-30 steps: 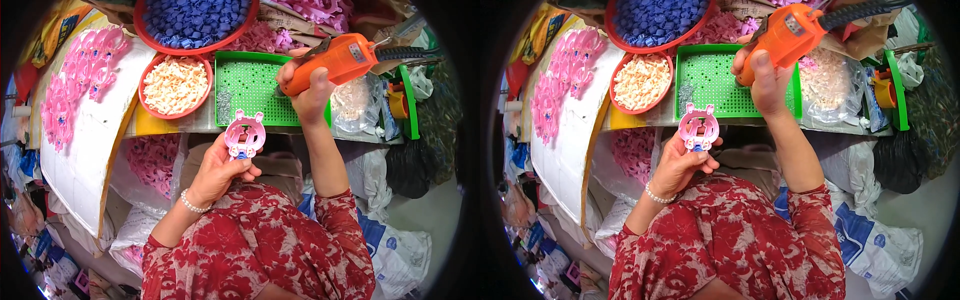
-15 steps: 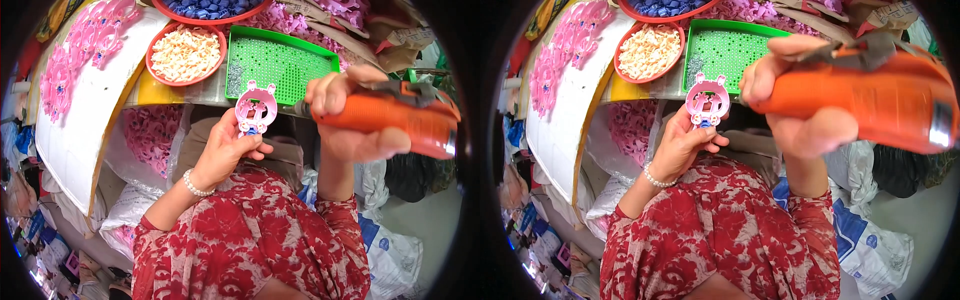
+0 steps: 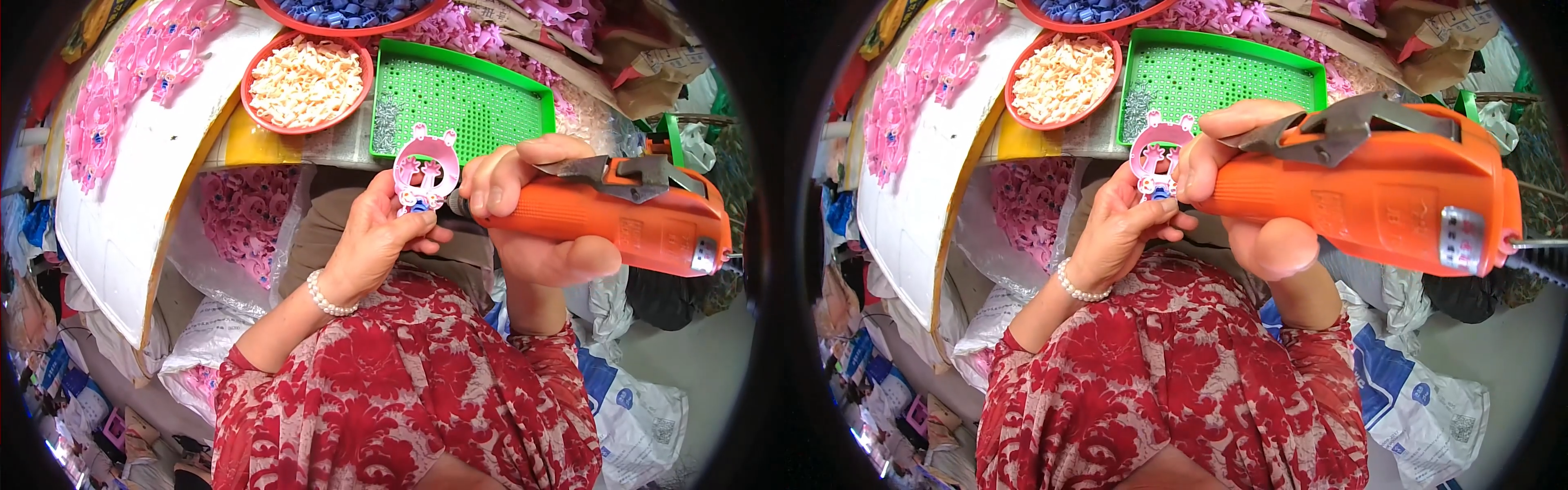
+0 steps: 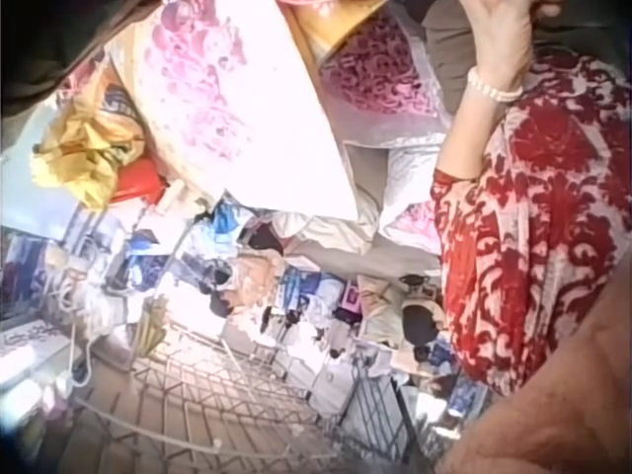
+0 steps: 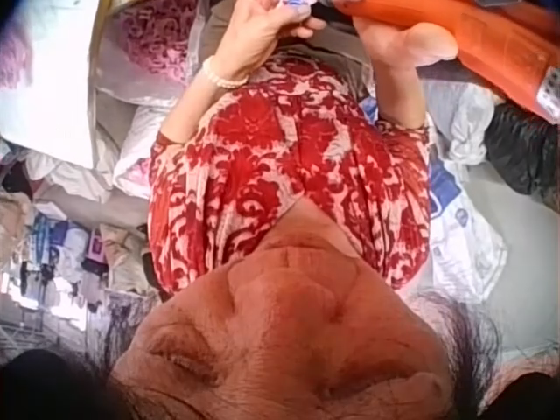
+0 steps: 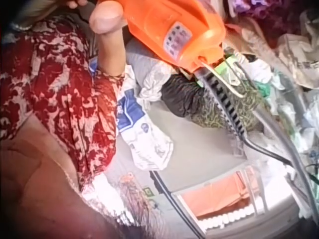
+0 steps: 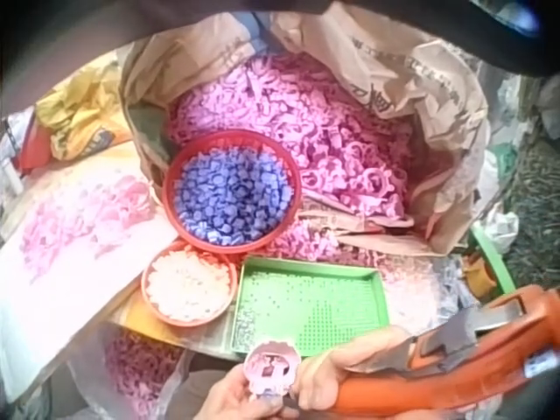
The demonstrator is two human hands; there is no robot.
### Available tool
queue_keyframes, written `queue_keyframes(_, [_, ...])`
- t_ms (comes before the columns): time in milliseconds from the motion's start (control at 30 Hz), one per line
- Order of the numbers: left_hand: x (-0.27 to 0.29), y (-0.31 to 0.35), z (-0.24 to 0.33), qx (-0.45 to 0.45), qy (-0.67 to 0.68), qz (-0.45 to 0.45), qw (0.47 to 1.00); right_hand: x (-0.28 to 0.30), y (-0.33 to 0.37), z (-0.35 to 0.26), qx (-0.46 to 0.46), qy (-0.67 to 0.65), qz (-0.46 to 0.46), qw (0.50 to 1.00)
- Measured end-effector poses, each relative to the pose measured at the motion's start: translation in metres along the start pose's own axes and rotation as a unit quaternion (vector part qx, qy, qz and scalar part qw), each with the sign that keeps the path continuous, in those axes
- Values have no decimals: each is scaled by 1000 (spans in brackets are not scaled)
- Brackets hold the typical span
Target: Assembling small pink plastic toy components using a handheld bonding tool.
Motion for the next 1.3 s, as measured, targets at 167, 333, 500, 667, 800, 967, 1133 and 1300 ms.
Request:
queue_keyframes(167, [0,-1,0,-7,-1,-2,1000,0,2,2,-16,9,25,1000])
queue_keyframes(333, [0,-1,-2,2,-5,-2,1000,3,6,10,-20,8,31,999])
queue_keyframes(500, [-2,-2,-8,-5,15,-1,1000,0,8,11,-5,22,13,1000])
queue_keyframes(667, [-3,-3,-14,-27,60,33,997,-9,18,9,-94,127,55,986])
queue_keyframes(800, [-1,-2,-14,-21,51,31,998,-10,16,9,-92,113,57,988])
queue_keyframes(967, [-5,1,-8,-9,18,-16,1000,5,1,-1,-21,58,9,998])
queue_keyframes(1133, [5,7,-13,-3,-19,-26,999,21,-20,-22,59,-1,-17,998])
queue_keyframes(1300, [12,5,-26,75,27,-88,993,49,-22,7,7,163,86,983])
Point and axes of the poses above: each hand's wrist, its own y-axis away from the middle knuckle, its own x-axis out of the back of the hand, z = x × y, the point moved 3 cm from there along -y, towards the middle knuckle, and after that the axes turned 14 degrees about x, right-handed, at the moved point
